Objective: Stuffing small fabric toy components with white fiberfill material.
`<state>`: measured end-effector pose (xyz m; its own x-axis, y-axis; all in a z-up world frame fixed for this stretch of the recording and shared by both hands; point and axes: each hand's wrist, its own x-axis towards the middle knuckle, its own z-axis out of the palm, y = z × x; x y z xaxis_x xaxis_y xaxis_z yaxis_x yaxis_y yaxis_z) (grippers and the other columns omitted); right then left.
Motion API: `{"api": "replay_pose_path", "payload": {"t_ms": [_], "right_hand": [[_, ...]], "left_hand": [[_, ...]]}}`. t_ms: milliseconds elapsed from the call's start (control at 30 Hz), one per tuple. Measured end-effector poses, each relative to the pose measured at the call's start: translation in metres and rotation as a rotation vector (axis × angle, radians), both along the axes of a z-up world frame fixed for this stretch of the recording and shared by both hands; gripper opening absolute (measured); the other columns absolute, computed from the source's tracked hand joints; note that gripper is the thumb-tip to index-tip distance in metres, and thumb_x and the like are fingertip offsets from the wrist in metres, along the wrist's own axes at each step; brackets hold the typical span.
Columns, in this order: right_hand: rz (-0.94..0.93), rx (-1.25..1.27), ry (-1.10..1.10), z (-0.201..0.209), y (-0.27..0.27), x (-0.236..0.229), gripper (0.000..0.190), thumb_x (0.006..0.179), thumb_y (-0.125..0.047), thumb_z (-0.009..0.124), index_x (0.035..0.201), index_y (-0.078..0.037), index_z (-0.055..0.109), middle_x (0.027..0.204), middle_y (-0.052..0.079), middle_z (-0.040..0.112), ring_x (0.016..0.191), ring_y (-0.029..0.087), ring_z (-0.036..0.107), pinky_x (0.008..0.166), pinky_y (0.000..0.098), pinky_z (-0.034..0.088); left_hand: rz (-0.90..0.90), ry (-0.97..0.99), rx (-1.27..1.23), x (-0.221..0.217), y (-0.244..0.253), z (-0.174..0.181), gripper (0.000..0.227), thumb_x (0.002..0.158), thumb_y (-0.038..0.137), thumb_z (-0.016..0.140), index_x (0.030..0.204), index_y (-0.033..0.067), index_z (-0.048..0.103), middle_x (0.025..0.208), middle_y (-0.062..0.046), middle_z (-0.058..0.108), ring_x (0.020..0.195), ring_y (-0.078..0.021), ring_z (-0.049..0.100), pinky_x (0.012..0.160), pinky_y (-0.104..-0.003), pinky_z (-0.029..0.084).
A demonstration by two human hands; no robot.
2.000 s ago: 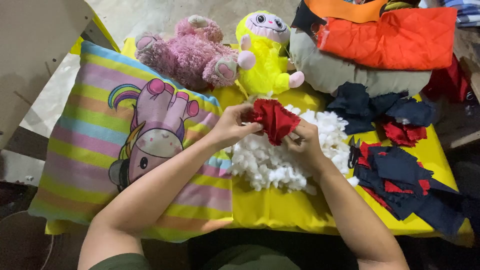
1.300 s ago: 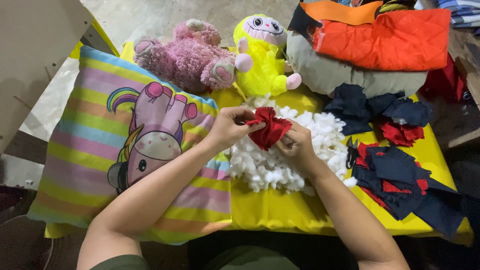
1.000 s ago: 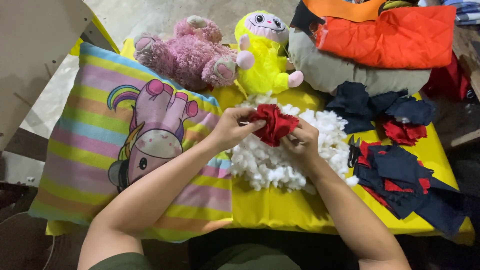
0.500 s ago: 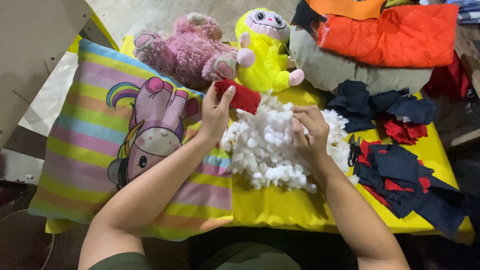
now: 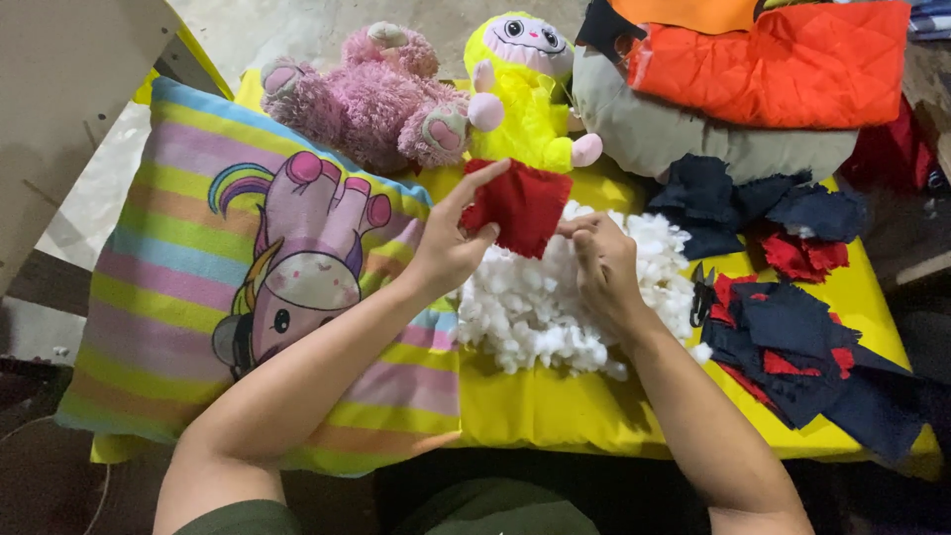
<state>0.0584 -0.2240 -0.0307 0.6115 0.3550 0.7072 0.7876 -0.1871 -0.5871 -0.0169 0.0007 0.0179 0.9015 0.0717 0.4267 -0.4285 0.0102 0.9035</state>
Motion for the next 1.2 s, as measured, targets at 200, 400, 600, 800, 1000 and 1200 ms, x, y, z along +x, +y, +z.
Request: {"api": "replay_pose_path", "payload": {"t_ms": [200, 400, 600, 800, 1000, 1200], "right_hand": [[-0.001, 0.028, -0.118, 0.017, 0.006, -0.008, 0.03, 0.105, -0.029, 0.071, 0.095, -0.001, 0.073, 0.087, 0.012, 0.07, 0.097, 0.035, 0.068, 0.087, 0.042, 0.056], [0.04, 0.035, -0.131, 0.036, 0.014, -0.026, 0.008, 0.097, -0.006, 0.077, 0.092, -0.002, 0.072, 0.081, 0.011, 0.07, 0.083, 0.036, 0.066, 0.077, 0.0427, 0.056], [0.05, 0.064, -0.103, 0.032, 0.013, -0.024, 0.019, 0.108, -0.013, 0.062, 0.1, -0.001, 0.075, 0.077, 0.01, 0.07, 0.075, 0.031, 0.065, 0.068, 0.0397, 0.055], [0.038, 0.054, -0.168, 0.021, 0.011, -0.016, 0.013, 0.104, -0.006, 0.067, 0.099, -0.002, 0.077, 0.078, 0.01, 0.071, 0.076, 0.033, 0.066, 0.071, 0.04, 0.056], [0.101, 0.033, -0.187, 0.045, 0.022, -0.03, 0.009, 0.099, -0.005, 0.073, 0.09, -0.003, 0.074, 0.079, 0.009, 0.072, 0.078, 0.035, 0.068, 0.077, 0.0415, 0.056], [0.068, 0.234, -0.025, 0.023, -0.001, -0.002, 0.016, 0.109, -0.007, 0.061, 0.105, 0.004, 0.071, 0.106, 0.02, 0.072, 0.105, 0.036, 0.067, 0.096, 0.047, 0.05]], "left_hand": [[0.015, -0.095, 0.202, -0.008, -0.01, 0.003, 0.059, 0.086, -0.01, 0.064, 0.139, 0.014, 0.065, 0.117, -0.015, 0.072, 0.11, -0.0271, 0.072, 0.088, -0.043, 0.062], [0.111, -0.182, 0.133, -0.007, -0.014, 0.005, 0.034, 0.098, 0.008, 0.071, 0.132, 0.0116, 0.067, 0.099, -0.015, 0.075, 0.087, -0.0232, 0.073, 0.071, -0.039, 0.063], [0.193, -0.194, 0.23, -0.002, -0.012, -0.003, 0.032, 0.092, 0.004, 0.075, 0.123, 0.0152, 0.073, 0.082, -0.012, 0.077, 0.073, -0.0175, 0.075, 0.061, -0.034, 0.062], [0.226, -0.205, 0.185, 0.002, -0.012, -0.015, 0.009, 0.098, 0.004, 0.07, 0.105, 0.0055, 0.075, 0.076, -0.013, 0.075, 0.064, -0.0171, 0.07, 0.058, -0.031, 0.06], [0.44, -0.237, 0.297, -0.002, -0.007, -0.006, 0.006, 0.101, 0.01, 0.068, 0.102, 0.0083, 0.074, 0.078, -0.011, 0.077, 0.068, -0.0205, 0.076, 0.058, -0.03, 0.059], [0.333, -0.192, 0.29, -0.001, -0.012, -0.013, 0.052, 0.092, 0.02, 0.081, 0.134, 0.0095, 0.051, 0.07, -0.007, 0.069, 0.057, -0.0138, 0.063, 0.063, -0.025, 0.056]]}}
